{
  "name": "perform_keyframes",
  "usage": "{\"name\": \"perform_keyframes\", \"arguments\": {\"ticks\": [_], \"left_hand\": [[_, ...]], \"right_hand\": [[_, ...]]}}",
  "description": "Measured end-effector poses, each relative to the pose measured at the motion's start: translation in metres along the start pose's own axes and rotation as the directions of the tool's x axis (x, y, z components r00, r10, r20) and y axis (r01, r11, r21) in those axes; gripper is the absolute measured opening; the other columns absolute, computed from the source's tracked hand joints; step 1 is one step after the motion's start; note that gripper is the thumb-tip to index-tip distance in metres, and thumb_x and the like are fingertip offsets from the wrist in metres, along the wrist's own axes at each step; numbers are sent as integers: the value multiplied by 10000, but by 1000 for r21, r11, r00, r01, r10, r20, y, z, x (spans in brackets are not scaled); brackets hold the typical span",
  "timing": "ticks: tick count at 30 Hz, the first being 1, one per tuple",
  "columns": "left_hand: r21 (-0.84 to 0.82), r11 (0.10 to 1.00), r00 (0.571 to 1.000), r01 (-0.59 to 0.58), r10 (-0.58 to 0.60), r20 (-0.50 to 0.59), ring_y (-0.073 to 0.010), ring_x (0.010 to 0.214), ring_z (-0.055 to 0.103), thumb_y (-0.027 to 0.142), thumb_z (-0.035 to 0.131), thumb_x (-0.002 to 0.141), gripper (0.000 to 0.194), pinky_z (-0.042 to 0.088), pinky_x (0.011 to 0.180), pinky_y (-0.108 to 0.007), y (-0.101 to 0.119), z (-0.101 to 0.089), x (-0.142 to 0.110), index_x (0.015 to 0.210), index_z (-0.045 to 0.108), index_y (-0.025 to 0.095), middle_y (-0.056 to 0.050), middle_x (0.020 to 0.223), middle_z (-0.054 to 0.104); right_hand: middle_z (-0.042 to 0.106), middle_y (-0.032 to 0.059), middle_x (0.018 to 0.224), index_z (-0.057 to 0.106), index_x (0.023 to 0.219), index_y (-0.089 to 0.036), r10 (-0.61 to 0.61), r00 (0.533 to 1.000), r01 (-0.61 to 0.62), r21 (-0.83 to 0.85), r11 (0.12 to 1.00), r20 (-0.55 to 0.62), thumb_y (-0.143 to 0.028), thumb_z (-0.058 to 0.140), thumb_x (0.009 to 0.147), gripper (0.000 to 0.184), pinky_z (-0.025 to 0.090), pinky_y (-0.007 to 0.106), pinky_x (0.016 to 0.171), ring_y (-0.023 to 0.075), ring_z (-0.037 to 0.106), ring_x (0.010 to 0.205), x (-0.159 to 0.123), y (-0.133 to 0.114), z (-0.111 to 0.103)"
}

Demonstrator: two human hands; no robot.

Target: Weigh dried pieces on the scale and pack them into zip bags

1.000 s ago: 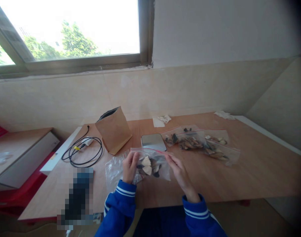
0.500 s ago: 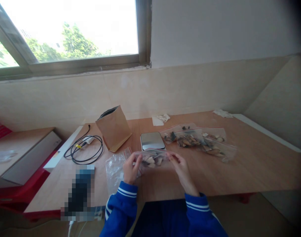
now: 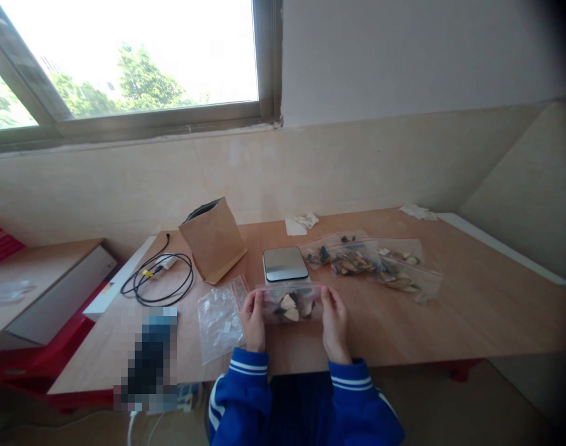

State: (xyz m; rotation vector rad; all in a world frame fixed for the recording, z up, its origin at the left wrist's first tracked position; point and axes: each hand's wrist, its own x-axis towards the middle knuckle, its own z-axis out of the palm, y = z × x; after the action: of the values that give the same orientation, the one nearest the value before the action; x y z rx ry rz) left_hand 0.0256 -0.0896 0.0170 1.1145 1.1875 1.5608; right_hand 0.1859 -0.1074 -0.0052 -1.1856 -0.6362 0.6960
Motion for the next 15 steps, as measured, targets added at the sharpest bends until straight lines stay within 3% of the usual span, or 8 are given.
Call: {"name": "perform_keyframes", "arguments": {"ticks": [5,9,15], "left_hand": [[32,999,1000,16,-16,9,-137,707,577,479,606,798,361,450,663,-235,0,2,-2,879,702,140,-18,742,655],[68,998,1000,11,-10,-26,-135,659,568,494,606,791,381,454,651,-247,1,1,-3,856,712,133,-12,677,641],[93,996,998,11,-5,-64,-171,748,613,469,661,747,346,481,721,-285,-1,0,-3,841,713,140,-40,751,683]], "right_hand": [[569,-13,635,613,838,-184,6,1000,-7,-45,999,-24,-603,505,831,433,429,252,568,145,521,583,-3,-1,1],[649,42,692,639,891,-171,-43,999,44,-173,984,9,-656,471,816,519,470,310,675,201,593,670,-2,-6,-3],[718,119,875,655,963,-155,-79,996,85,-278,957,33,-631,440,842,536,482,351,779,245,648,804,-1,-9,-10]]}}
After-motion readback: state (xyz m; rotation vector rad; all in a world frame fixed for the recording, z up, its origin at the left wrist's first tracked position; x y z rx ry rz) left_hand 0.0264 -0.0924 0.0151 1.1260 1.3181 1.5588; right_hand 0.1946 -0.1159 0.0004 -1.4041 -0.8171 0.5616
